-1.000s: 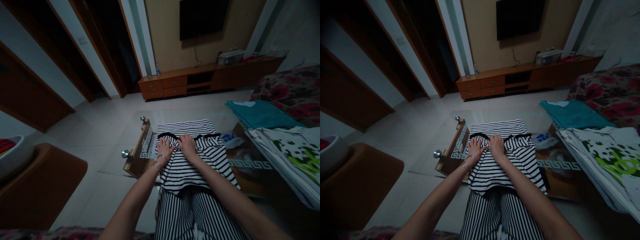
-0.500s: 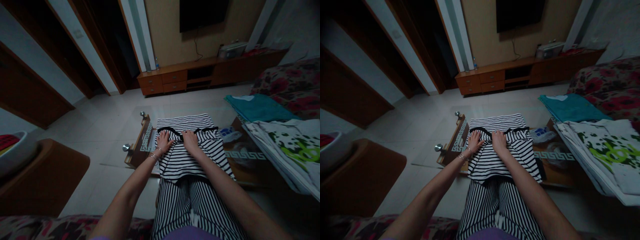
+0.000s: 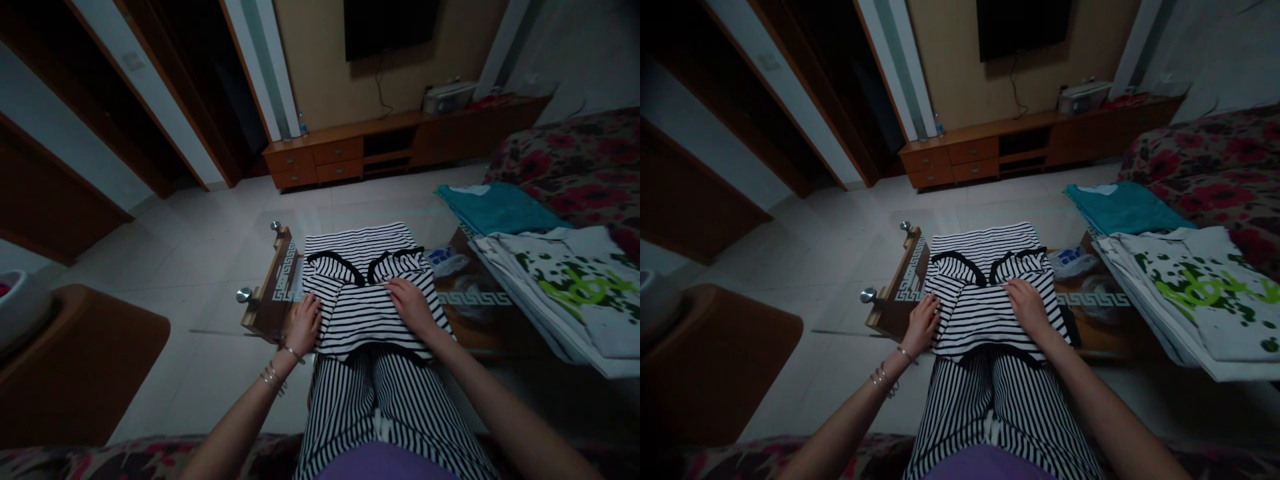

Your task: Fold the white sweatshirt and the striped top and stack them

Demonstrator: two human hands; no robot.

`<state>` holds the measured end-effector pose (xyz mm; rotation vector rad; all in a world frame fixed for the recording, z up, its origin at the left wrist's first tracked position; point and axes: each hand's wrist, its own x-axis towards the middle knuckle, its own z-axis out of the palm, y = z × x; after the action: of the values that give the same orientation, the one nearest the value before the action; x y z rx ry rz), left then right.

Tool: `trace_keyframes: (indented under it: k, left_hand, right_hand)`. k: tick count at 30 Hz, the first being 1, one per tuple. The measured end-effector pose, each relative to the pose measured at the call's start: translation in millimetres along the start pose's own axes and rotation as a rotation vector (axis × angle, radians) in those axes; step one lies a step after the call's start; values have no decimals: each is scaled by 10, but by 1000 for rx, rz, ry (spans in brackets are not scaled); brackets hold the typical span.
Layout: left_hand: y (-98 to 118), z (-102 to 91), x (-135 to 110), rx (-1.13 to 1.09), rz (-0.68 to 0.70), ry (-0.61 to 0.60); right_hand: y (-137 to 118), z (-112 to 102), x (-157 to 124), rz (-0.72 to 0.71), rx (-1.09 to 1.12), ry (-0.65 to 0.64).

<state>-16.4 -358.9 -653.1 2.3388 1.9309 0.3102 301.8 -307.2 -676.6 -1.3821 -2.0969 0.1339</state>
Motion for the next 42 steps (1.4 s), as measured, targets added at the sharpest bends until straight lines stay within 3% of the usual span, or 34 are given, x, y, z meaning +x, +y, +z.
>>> trace_keyframes:
  k: [5,9,13,18,28,37,42]
  left_hand:
    - [140,-58,487,-11,-155,47]
    - [364,-1,1002,60,-186,83]
    - [476,200,1215,131,-154,-8]
    - [376,372,1303,212,-101,3]
    - [184,390,1983,207,-67,-50]
    - [130,431,1934,179,-55,-9]
    - [160,346,1850,99,-53,-37]
  right_hand:
    - [391,-126,-98,124,-118,62]
    - [475,-169,166,133,-177,58]
    - [428,-78,498,122,-235,-36]
    - [363,236,616,57,-294,-180]
    - [513,457,1035,133,-323,-137]
    - [506,503,1018,124,-355,-111]
    - [476,511,963,145,-371,-151]
